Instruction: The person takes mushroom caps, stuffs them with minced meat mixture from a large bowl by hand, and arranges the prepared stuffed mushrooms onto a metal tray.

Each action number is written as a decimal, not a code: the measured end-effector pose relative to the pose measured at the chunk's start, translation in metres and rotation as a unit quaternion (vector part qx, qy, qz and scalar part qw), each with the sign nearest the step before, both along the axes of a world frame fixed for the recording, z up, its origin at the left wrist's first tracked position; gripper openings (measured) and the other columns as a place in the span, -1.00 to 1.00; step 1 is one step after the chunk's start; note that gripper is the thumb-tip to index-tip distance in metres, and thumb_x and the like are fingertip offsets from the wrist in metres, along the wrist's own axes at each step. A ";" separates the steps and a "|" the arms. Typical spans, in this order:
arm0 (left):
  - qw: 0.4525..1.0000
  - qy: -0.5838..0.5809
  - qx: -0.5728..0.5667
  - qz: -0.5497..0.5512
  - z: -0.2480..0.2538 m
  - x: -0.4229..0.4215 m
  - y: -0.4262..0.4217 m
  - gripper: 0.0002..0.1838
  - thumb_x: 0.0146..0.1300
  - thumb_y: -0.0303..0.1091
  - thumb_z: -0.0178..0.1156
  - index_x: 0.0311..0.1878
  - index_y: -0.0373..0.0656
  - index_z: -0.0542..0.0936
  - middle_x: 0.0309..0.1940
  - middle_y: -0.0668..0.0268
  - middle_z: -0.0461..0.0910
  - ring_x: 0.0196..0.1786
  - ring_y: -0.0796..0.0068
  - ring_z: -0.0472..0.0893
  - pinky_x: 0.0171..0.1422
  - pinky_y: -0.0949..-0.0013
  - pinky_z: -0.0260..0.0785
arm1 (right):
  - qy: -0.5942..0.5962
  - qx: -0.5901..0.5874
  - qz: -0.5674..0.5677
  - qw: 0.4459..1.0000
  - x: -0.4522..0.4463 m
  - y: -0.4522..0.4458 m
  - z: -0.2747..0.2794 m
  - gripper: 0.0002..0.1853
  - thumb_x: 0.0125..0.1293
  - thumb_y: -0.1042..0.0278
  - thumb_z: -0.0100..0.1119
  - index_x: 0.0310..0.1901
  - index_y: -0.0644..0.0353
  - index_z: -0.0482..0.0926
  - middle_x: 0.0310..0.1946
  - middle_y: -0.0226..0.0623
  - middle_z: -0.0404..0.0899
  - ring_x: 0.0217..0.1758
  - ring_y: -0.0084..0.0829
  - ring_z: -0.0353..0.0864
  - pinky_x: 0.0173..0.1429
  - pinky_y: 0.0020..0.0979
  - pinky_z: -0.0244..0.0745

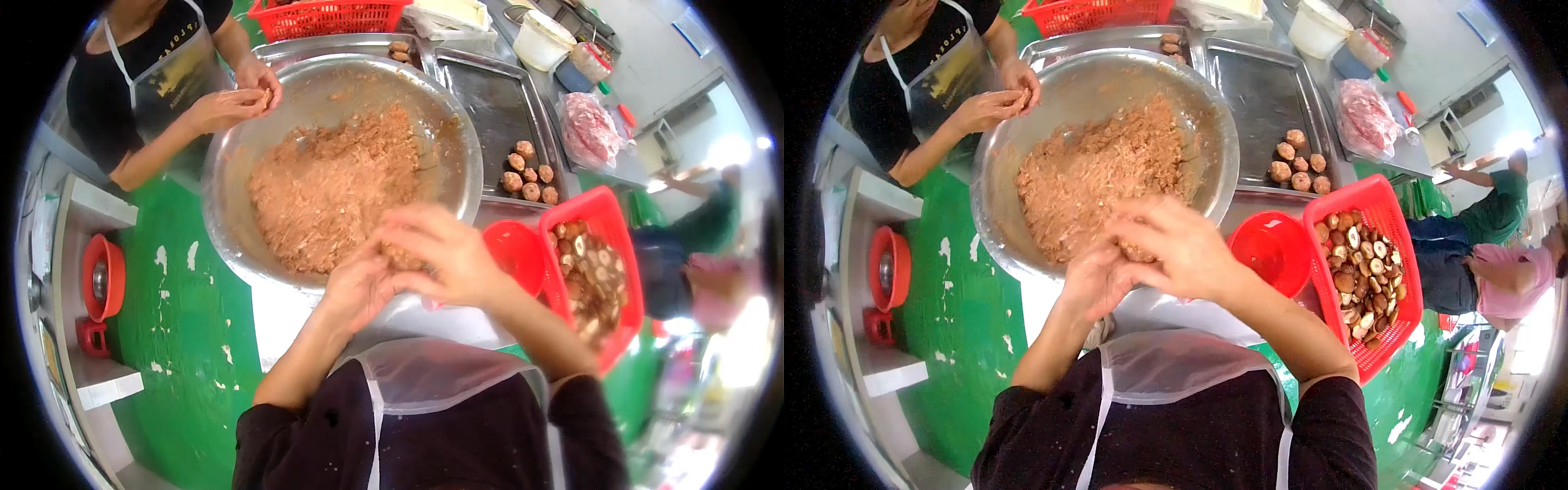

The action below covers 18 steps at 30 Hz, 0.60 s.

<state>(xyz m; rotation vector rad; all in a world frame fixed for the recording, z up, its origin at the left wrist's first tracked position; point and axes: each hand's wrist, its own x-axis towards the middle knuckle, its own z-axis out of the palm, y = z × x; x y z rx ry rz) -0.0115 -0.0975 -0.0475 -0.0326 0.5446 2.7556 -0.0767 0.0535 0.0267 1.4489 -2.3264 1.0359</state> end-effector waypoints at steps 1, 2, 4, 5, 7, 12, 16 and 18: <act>1.000 -0.005 0.024 -0.008 -0.002 0.000 0.000 -0.61 0.33 -0.44 -0.17 0.21 -0.27 0.21 0.05 0.15 0.40 0.08 0.27 0.48 0.15 0.17 0.40 | -0.004 -0.002 0.013 1.000 0.002 -0.002 -0.011 -0.69 0.01 0.33 0.26 -0.15 0.14 0.57 -0.08 -0.23 0.51 -0.01 -0.22 0.50 0.02 -0.30 0.46; 1.000 0.001 0.018 -0.006 0.001 0.000 0.002 -0.63 0.35 -0.40 -0.17 0.20 -0.27 0.23 0.03 0.15 0.42 0.08 0.28 0.48 0.15 0.18 0.40 | -0.008 -0.003 0.028 1.000 0.002 -0.003 -0.022 -0.69 0.02 0.34 0.25 -0.15 0.16 0.57 -0.07 -0.23 0.50 0.01 -0.22 0.50 0.03 -0.29 0.45; 1.000 0.011 0.006 0.004 0.010 0.002 0.008 -0.64 0.39 -0.31 -0.18 0.17 -0.28 0.26 -0.02 0.16 0.45 0.07 0.30 0.48 0.13 0.20 0.40 | -0.031 -0.053 0.016 0.998 0.002 -0.001 -0.034 -0.73 0.07 0.39 0.21 -0.15 0.23 0.56 -0.12 -0.22 0.54 -0.03 -0.21 0.53 0.03 -0.27 0.46; 1.000 0.019 0.006 0.013 0.011 0.003 0.011 -0.64 0.40 -0.29 -0.18 0.17 -0.27 0.26 -0.02 0.17 0.45 0.06 0.31 0.48 0.13 0.22 0.40 | -0.048 -0.071 0.016 0.996 0.002 0.001 -0.037 -0.74 0.07 0.41 0.20 -0.16 0.23 0.56 -0.13 -0.22 0.55 -0.04 -0.21 0.54 0.02 -0.28 0.46; 0.999 0.035 0.006 0.026 0.012 0.006 0.017 -0.63 0.42 -0.24 -0.18 0.18 -0.25 0.26 -0.01 0.18 0.44 0.04 0.34 0.48 0.12 0.25 0.39 | -0.081 -0.113 -0.001 0.990 0.008 0.000 -0.035 -0.75 0.07 0.45 0.20 -0.17 0.24 0.57 -0.14 -0.21 0.57 -0.05 -0.20 0.56 0.03 -0.29 0.46; 0.995 -0.004 -0.084 0.046 0.010 0.010 0.024 -0.63 0.43 -0.23 -0.19 0.20 -0.20 0.24 0.03 0.22 0.41 0.07 0.39 0.47 0.12 0.30 0.39 | -0.005 -0.107 -0.039 0.994 0.015 -0.004 -0.037 -0.73 0.10 0.50 0.16 -0.12 0.24 0.59 -0.09 -0.15 0.56 -0.01 -0.16 0.56 0.07 -0.29 0.45; 0.997 -0.010 -0.033 0.071 0.012 0.012 0.030 -0.61 0.35 -0.17 -0.01 0.14 -0.17 0.31 0.04 0.28 0.43 0.07 0.40 0.49 0.13 0.34 0.42 | -0.159 -0.194 -0.013 0.968 0.018 0.000 -0.034 -0.67 0.17 0.44 0.09 0.01 0.24 0.52 0.03 -0.07 0.48 0.15 -0.15 0.44 0.21 -0.29 0.33; 0.994 -0.019 -0.070 0.086 0.029 0.012 0.033 -0.59 0.35 -0.19 -0.03 0.17 -0.17 0.28 0.07 0.26 0.41 0.09 0.39 0.47 0.15 0.31 0.41 | -0.379 -0.341 -0.009 0.860 0.030 -0.003 -0.021 -0.63 0.21 0.41 0.04 0.07 0.25 0.48 0.10 -0.04 0.43 0.23 -0.15 0.36 0.28 -0.29 0.24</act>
